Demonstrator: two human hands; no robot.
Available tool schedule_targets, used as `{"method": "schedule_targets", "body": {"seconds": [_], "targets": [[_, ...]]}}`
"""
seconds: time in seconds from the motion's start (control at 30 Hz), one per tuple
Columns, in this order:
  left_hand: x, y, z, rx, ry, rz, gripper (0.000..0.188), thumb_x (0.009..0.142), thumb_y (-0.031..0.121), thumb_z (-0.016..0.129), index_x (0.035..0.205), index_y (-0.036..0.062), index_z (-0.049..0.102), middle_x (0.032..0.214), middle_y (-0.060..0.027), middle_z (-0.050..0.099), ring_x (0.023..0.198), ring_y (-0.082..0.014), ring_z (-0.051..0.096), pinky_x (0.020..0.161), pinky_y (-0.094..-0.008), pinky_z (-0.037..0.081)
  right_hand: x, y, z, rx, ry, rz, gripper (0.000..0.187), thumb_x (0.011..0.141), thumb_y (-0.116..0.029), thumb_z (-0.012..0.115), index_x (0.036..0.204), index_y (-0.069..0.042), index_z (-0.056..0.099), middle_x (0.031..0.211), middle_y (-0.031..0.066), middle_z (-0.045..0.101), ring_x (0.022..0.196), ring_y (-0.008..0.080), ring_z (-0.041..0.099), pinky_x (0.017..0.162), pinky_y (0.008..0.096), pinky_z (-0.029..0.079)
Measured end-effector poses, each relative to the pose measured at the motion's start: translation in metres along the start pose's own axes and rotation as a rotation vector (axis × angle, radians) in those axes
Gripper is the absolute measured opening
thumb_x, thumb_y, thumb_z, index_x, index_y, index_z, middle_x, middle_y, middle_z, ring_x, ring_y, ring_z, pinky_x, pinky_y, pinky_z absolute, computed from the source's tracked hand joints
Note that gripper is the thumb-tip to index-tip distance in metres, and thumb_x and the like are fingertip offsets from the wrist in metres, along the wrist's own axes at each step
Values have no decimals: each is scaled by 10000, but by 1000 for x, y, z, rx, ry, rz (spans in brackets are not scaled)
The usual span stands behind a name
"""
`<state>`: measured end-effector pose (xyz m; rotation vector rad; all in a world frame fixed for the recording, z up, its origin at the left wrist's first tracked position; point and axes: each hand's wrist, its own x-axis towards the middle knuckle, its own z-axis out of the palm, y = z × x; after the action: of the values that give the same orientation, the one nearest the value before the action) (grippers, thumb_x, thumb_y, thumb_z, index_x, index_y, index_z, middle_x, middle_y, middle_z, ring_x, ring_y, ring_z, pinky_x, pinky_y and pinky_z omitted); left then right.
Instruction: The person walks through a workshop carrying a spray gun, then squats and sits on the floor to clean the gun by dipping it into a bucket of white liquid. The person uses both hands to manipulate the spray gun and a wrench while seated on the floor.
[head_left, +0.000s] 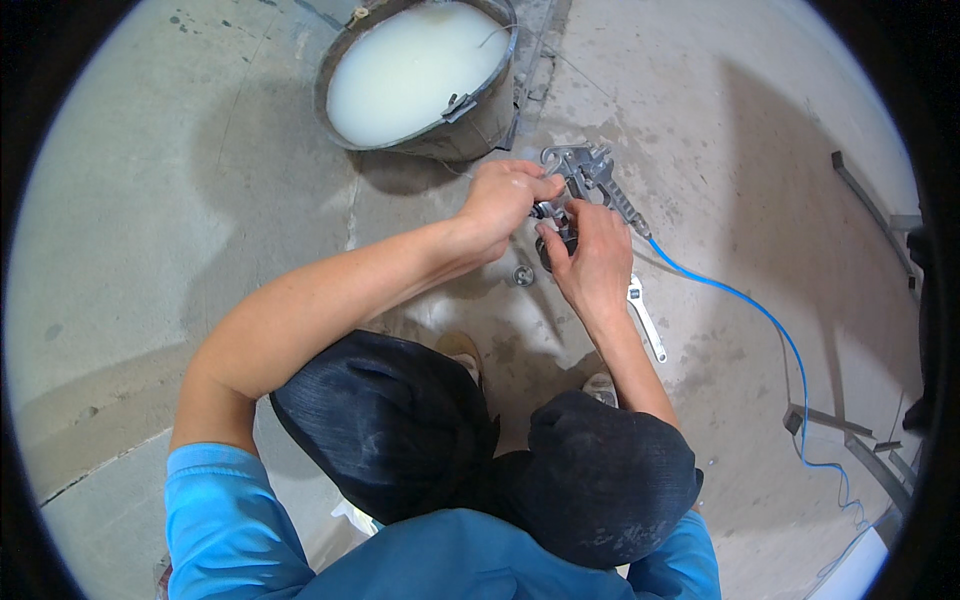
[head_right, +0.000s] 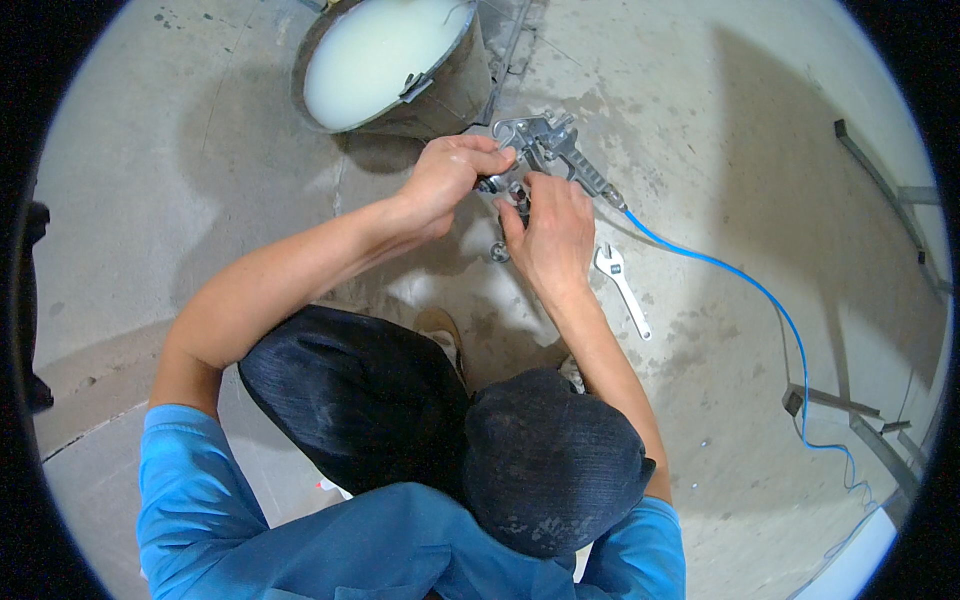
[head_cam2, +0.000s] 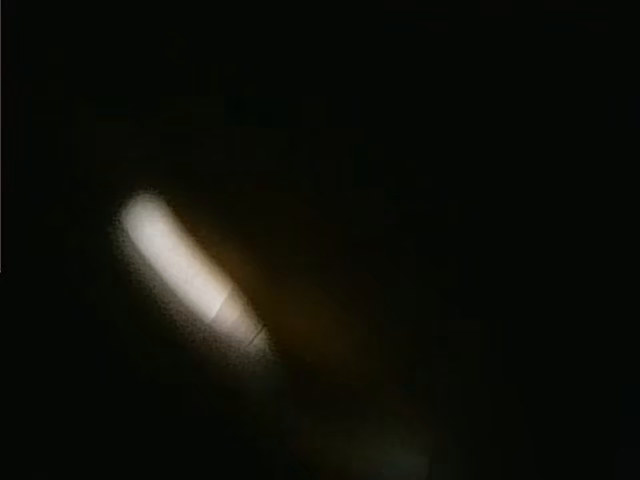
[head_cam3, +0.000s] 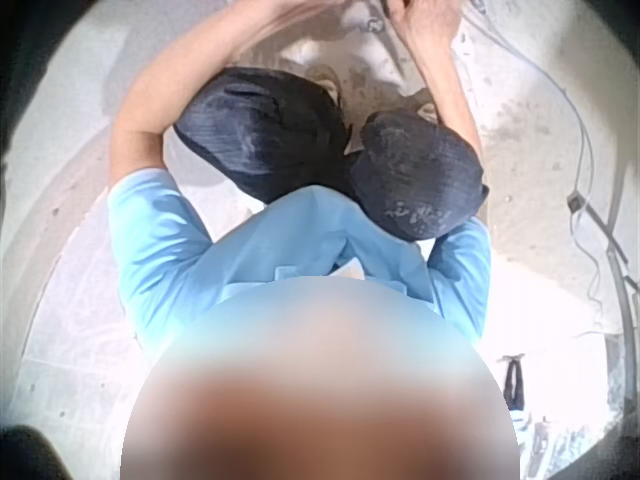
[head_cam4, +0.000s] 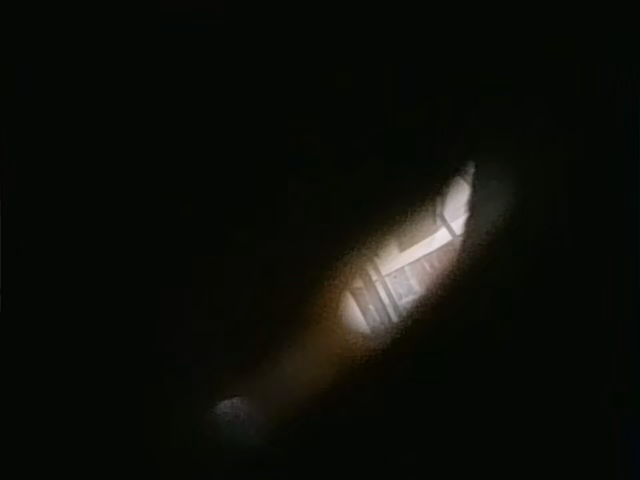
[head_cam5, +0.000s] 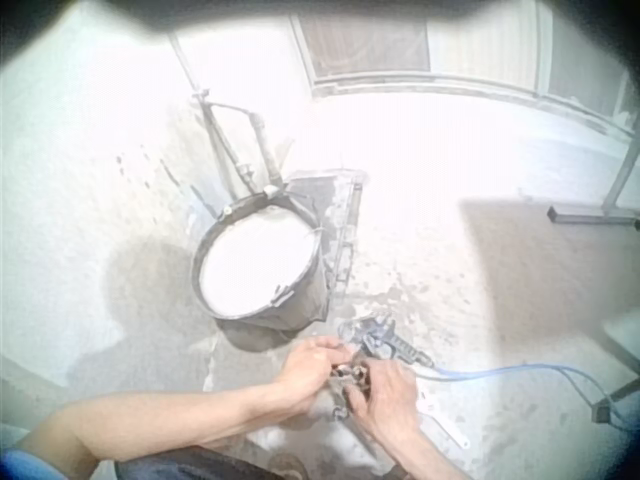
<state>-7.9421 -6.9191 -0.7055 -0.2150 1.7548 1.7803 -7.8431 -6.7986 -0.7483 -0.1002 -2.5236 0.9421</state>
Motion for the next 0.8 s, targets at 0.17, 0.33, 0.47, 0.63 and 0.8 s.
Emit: {"method": "schedule_targets", "body": {"seconds": [0.17, 0.33, 0.47, 0.63, 0.8], "targets": [[-1, 2, 0, 17, -2, 6, 268, 856, 33, 745, 1059, -88, 618, 960, -113, 685, 884, -169, 612, 840, -293, 462, 2, 2, -4, -10, -66, 9, 212, 846, -204, 741, 951, -33, 674, 869, 108, 652, 876, 312, 596, 802, 422, 421], [-2, 3, -2, 65, -76, 37, 226, 859, 28, 736, 1022, -90, 634, 936, -108, 683, 871, -163, 605, 831, -283, 453, 3, 11, -5, 129, -133, 56, 205, 846, -216, 735, 947, -41, 697, 860, 105, 670, 869, 304, 606, 805, 421, 417], [-4, 3, 0, 115, -44, 41, 113, 884, 110, 736, 930, 10, 707, 862, -19, 679, 833, -103, 575, 789, -270, 419, 3, 13, -4, 217, -223, 125, 213, 859, -204, 726, 983, -33, 701, 914, 114, 687, 892, 312, 608, 819, 422, 422], [-1, 5, -4, 140, -18, -5, 113, 900, 165, 727, 921, 57, 704, 844, 4, 662, 768, -87, 564, 715, -268, 432, -13, 14, -9, 230, 4, 6, 254, 886, -175, 731, 1057, -2, 661, 1019, 161, 680, 992, 335, 635, 916, 403, 484], [-4, 11, -9, 168, 25, -21, 101, 923, 179, 706, 911, 79, 713, 830, 6, 667, 749, -93, 553, 717, -277, 432, -74, 83, -48, 66, 58, 409, 257, 855, -173, 733, 1054, -38, 641, 1015, 140, 672, 961, 343, 634, 847, 439, 511]]}}
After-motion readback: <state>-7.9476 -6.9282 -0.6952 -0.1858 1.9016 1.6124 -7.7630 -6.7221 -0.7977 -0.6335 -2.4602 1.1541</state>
